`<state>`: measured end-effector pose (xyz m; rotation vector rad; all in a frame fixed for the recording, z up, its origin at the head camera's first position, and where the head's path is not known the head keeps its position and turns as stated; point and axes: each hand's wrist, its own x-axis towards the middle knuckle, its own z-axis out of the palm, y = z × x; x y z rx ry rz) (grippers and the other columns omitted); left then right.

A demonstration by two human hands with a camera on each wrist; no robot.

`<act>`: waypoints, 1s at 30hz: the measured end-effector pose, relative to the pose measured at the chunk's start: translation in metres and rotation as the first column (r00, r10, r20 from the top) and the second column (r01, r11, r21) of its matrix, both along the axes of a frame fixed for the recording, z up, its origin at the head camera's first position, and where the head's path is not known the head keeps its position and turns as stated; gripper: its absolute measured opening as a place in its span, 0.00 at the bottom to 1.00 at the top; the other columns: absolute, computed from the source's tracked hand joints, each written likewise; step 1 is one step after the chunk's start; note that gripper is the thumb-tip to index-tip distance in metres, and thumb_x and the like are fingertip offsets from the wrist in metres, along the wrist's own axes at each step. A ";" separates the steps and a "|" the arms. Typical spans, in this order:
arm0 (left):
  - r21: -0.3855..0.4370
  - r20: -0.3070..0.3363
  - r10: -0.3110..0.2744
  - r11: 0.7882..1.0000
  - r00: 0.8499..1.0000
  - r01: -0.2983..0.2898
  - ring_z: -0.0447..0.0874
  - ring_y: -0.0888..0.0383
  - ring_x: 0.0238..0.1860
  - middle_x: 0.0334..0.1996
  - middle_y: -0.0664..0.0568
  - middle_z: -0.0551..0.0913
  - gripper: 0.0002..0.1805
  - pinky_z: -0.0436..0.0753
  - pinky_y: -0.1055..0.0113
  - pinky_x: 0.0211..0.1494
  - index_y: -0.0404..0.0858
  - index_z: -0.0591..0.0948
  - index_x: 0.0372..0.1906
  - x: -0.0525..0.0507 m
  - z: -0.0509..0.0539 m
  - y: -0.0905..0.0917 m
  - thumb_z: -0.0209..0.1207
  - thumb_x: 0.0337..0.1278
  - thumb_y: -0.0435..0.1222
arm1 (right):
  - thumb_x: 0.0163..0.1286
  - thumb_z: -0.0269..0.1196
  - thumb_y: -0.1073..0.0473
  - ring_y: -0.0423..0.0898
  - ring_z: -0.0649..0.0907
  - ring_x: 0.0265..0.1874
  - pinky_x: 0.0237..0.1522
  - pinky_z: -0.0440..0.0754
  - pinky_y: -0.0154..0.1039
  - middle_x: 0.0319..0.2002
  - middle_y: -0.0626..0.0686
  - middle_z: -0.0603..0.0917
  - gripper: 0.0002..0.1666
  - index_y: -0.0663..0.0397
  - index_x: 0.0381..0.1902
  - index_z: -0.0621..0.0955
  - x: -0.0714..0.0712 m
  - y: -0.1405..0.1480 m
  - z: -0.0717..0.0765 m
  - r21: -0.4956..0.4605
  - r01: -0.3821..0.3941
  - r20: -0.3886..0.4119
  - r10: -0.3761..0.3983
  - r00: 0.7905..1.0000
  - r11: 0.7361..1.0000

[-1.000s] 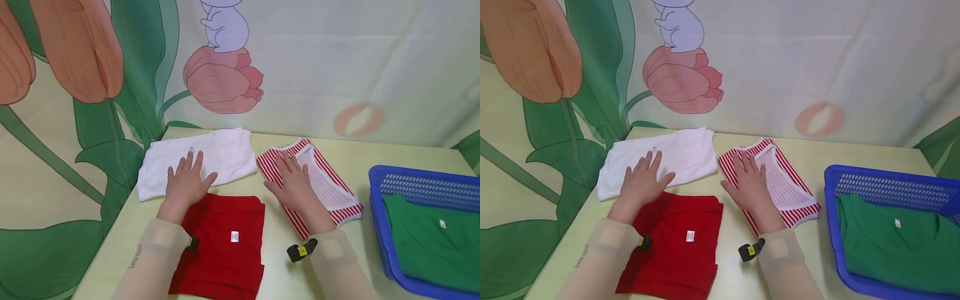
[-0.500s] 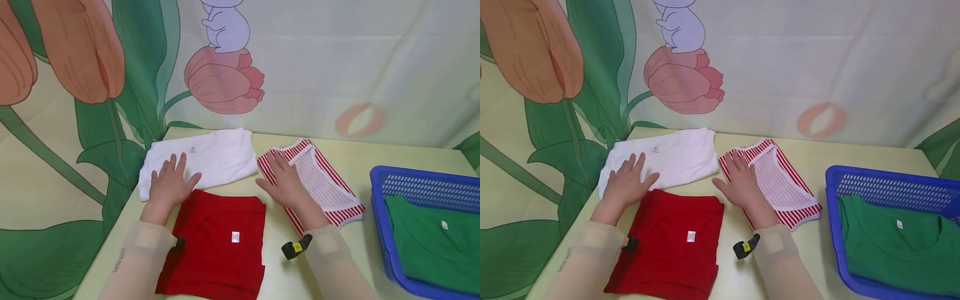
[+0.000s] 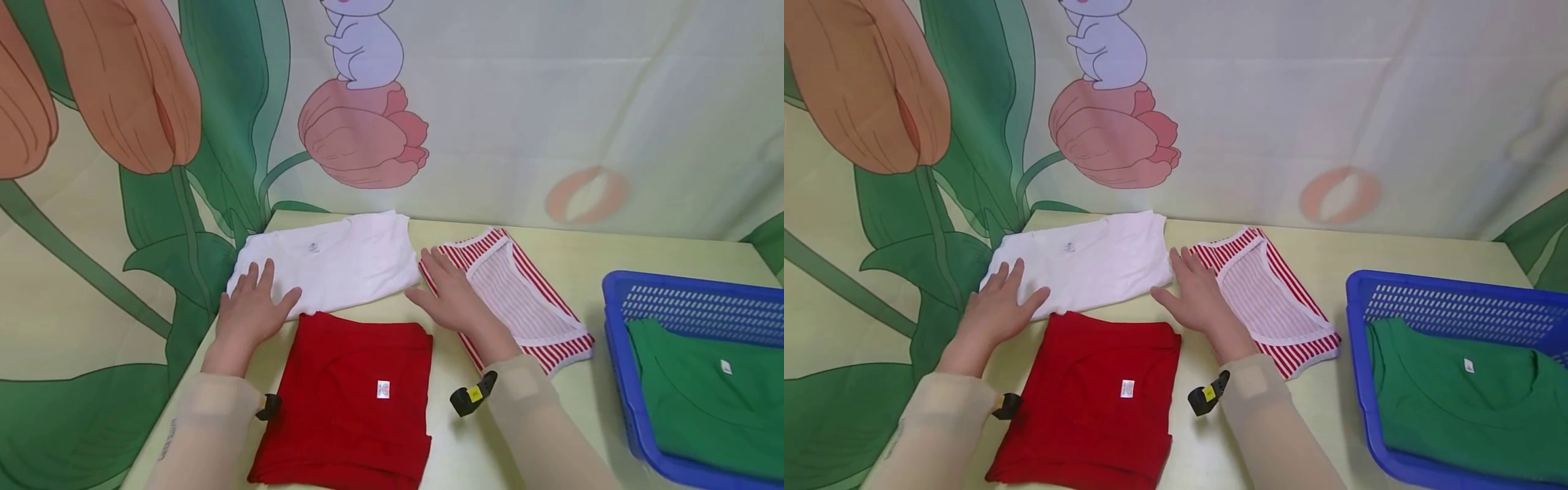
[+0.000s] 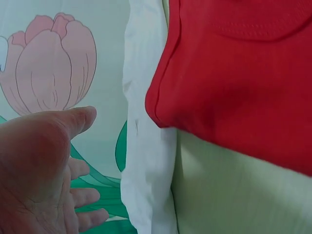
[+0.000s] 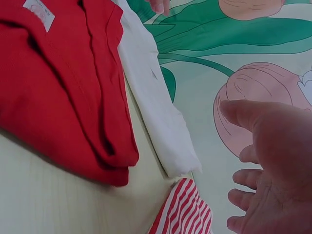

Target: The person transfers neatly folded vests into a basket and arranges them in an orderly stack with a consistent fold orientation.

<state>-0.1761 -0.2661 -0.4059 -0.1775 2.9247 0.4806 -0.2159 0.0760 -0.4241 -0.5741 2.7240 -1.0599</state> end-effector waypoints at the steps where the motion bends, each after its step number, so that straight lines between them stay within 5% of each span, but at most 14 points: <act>1: 0.001 0.002 0.003 1.000 1.000 -0.003 0.40 0.22 0.82 0.83 0.24 0.40 0.50 0.42 0.23 0.79 0.31 0.43 0.86 0.001 -0.001 -0.002 0.47 0.79 0.58 | 0.80 0.59 0.43 0.60 0.51 0.86 0.83 0.53 0.62 0.87 0.62 0.50 0.50 0.58 0.87 0.53 -0.001 -0.001 -0.001 -0.005 -0.007 0.006 0.007 1.000 1.000; 12: 0.011 0.003 0.023 1.000 1.000 -0.023 0.44 0.20 0.80 0.82 0.21 0.43 0.51 0.48 0.19 0.76 0.27 0.45 0.85 0.014 -0.016 -0.018 0.49 0.78 0.58 | 0.81 0.59 0.40 0.54 0.54 0.86 0.84 0.56 0.52 0.87 0.58 0.53 0.51 0.56 0.87 0.52 -0.014 -0.016 0.000 -0.083 -0.018 0.087 0.025 0.996 0.996; 22: 0.062 -0.001 0.051 0.997 0.999 -0.050 0.41 0.18 0.80 0.81 0.19 0.42 0.50 0.49 0.24 0.79 0.24 0.44 0.84 0.024 -0.026 -0.023 0.49 0.79 0.55 | 0.80 0.58 0.37 0.54 0.57 0.85 0.83 0.56 0.55 0.86 0.55 0.58 0.49 0.49 0.88 0.55 -0.019 -0.026 -0.005 -0.162 0.060 0.197 -0.028 0.980 0.985; 30: 0.111 0.057 0.121 0.986 0.991 -0.127 0.38 0.19 0.81 0.82 0.20 0.37 0.53 0.52 0.23 0.77 0.28 0.40 0.85 0.026 -0.032 -0.023 0.49 0.77 0.58 | 0.79 0.58 0.35 0.54 0.57 0.85 0.83 0.57 0.57 0.85 0.55 0.59 0.49 0.45 0.88 0.55 -0.026 -0.031 -0.012 -0.175 0.115 0.257 -0.067 0.964 0.978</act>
